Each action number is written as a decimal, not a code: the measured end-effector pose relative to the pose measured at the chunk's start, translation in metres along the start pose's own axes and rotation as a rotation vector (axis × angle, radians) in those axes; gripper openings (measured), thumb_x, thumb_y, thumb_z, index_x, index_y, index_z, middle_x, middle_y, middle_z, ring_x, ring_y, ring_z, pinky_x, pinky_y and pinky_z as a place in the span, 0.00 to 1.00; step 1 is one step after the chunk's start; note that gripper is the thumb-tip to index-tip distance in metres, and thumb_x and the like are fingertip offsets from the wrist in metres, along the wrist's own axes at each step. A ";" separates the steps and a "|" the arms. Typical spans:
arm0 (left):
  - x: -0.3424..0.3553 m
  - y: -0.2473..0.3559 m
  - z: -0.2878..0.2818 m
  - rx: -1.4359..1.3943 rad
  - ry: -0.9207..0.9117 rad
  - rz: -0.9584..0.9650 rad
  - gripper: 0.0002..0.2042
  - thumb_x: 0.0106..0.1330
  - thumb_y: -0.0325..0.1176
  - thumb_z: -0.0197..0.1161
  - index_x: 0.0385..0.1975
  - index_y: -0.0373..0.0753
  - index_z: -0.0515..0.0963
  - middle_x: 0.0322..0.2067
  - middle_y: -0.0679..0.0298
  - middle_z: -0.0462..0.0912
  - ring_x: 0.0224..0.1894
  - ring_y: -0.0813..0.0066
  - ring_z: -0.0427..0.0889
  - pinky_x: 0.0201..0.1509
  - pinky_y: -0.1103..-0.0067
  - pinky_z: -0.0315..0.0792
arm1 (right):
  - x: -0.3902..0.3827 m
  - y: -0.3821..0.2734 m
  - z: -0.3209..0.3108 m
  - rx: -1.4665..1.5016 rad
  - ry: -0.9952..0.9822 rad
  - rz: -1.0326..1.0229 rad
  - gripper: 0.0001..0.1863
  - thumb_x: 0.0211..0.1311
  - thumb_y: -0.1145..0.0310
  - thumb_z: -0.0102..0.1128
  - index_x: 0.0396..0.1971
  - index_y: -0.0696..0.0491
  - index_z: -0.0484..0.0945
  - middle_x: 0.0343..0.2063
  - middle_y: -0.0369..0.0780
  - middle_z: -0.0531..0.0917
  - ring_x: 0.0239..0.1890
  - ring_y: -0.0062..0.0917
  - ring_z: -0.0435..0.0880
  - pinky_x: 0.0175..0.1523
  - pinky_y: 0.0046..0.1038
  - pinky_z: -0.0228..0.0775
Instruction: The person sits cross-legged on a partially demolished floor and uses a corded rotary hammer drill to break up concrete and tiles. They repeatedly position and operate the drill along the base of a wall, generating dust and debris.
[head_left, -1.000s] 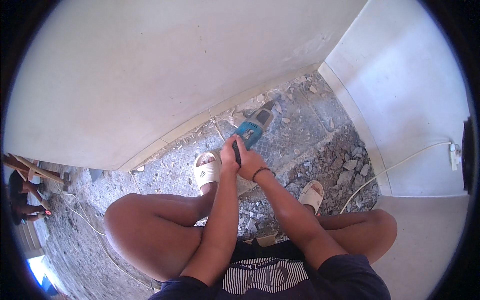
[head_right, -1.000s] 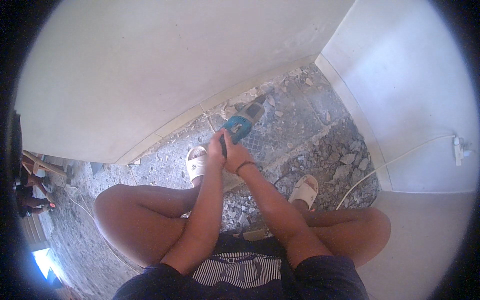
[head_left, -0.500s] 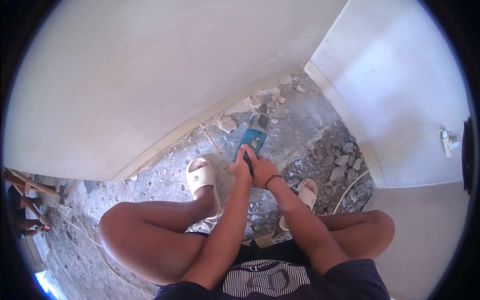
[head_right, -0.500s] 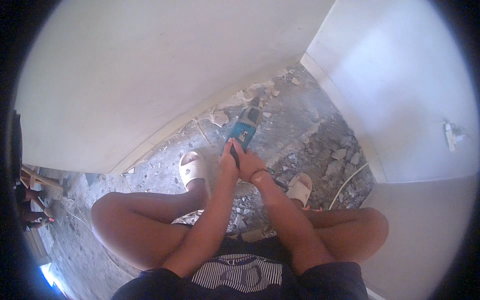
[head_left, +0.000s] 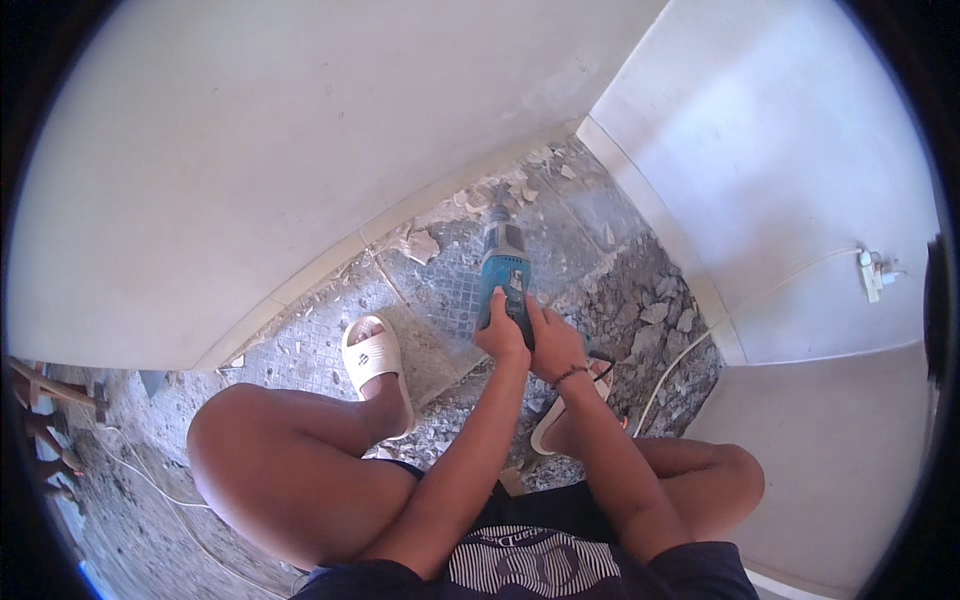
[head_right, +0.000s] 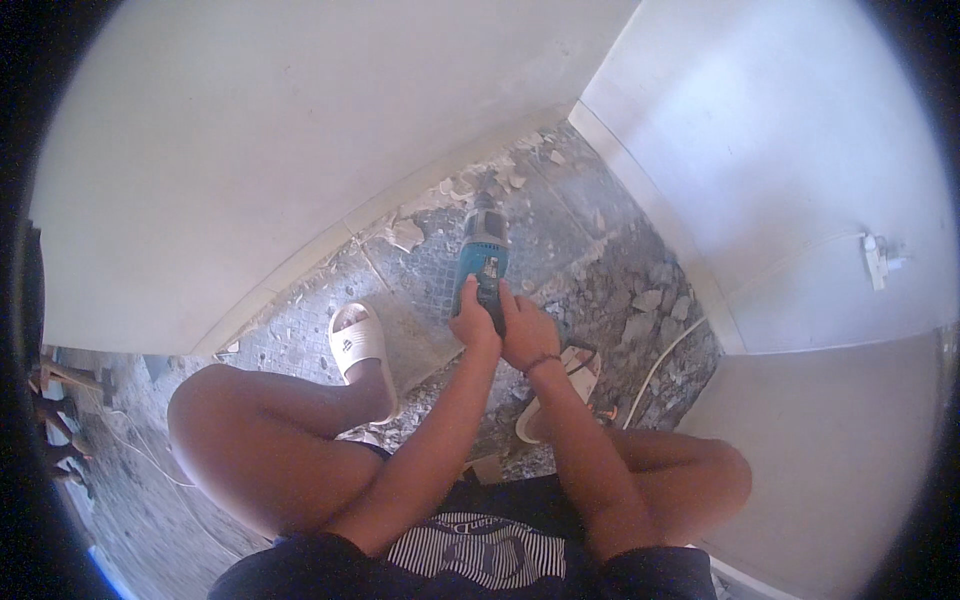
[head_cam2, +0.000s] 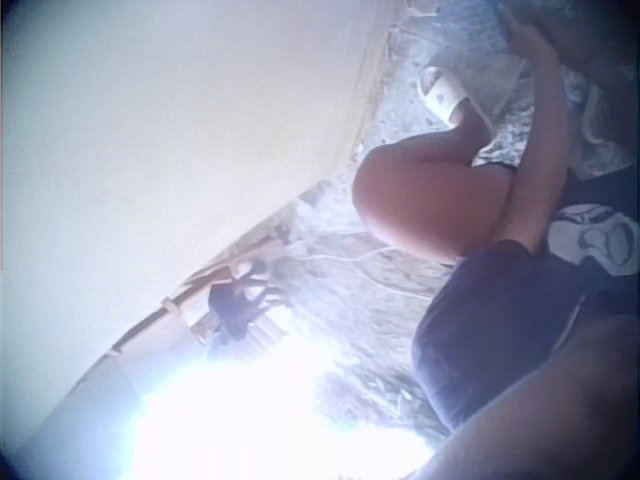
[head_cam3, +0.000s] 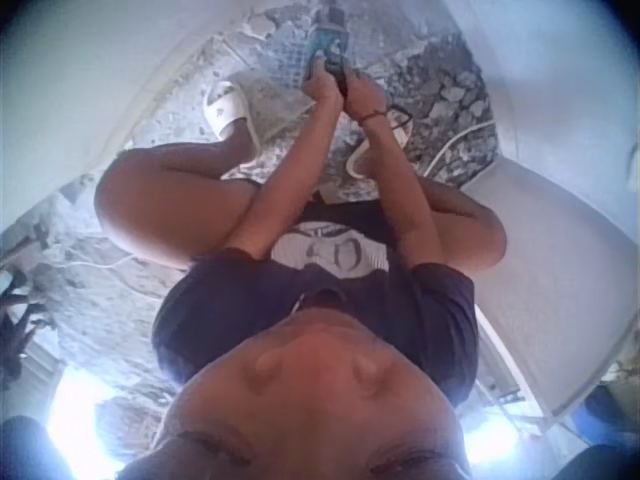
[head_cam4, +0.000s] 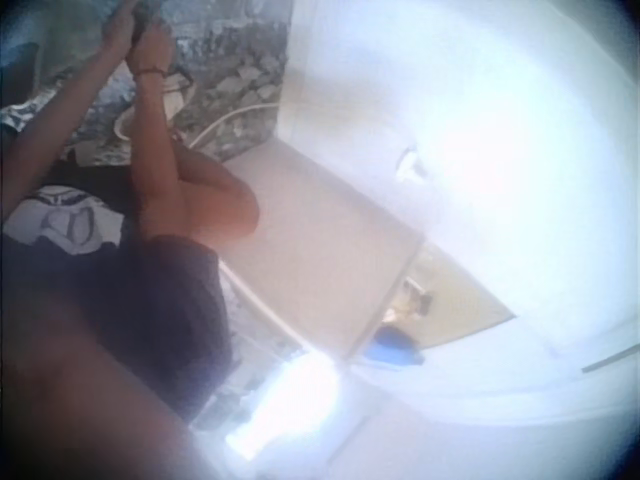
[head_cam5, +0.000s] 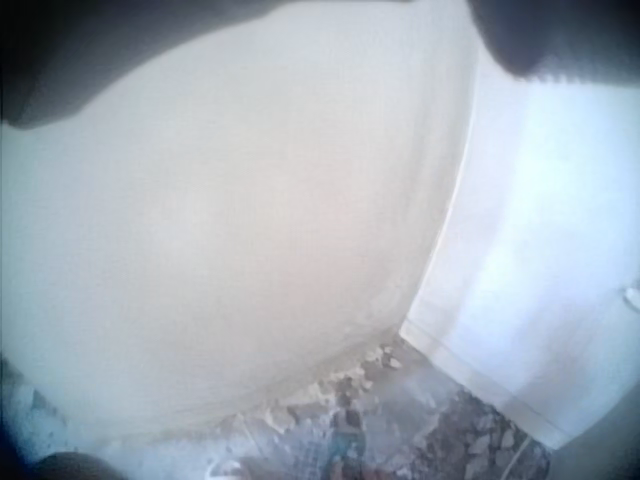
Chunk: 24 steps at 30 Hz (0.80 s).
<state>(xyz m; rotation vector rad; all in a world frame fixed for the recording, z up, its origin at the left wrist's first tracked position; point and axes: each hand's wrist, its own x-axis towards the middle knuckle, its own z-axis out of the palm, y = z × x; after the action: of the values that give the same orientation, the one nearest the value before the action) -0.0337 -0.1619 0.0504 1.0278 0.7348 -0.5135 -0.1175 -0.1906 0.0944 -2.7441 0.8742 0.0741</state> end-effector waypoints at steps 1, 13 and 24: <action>-0.001 -0.001 0.004 0.005 0.016 0.008 0.21 0.64 0.39 0.74 0.46 0.25 0.83 0.45 0.54 0.87 0.42 0.65 0.87 0.46 0.71 0.80 | 0.000 0.004 0.000 0.015 0.020 0.015 0.37 0.62 0.61 0.62 0.72 0.50 0.64 0.47 0.48 0.81 0.50 0.46 0.84 0.50 0.46 0.80; -0.002 -0.005 0.003 -0.106 0.008 -0.104 0.26 0.59 0.42 0.77 0.46 0.23 0.82 0.44 0.54 0.85 0.42 0.63 0.86 0.47 0.68 0.80 | 0.012 0.016 0.012 -0.097 -0.035 0.006 0.16 0.63 0.66 0.59 0.50 0.53 0.76 0.45 0.47 0.82 0.48 0.46 0.85 0.50 0.45 0.81; 0.010 -0.004 0.026 -0.051 -0.040 -0.085 0.28 0.60 0.40 0.77 0.50 0.22 0.78 0.48 0.52 0.83 0.44 0.63 0.84 0.49 0.68 0.79 | 0.031 0.014 -0.008 -0.045 -0.130 0.092 0.22 0.59 0.61 0.66 0.51 0.55 0.75 0.48 0.49 0.82 0.48 0.49 0.86 0.51 0.48 0.79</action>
<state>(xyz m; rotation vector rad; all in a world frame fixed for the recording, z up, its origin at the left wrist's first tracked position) -0.0217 -0.1872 0.0492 0.9398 0.7544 -0.5840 -0.1006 -0.2207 0.0952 -2.7028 0.9732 0.2900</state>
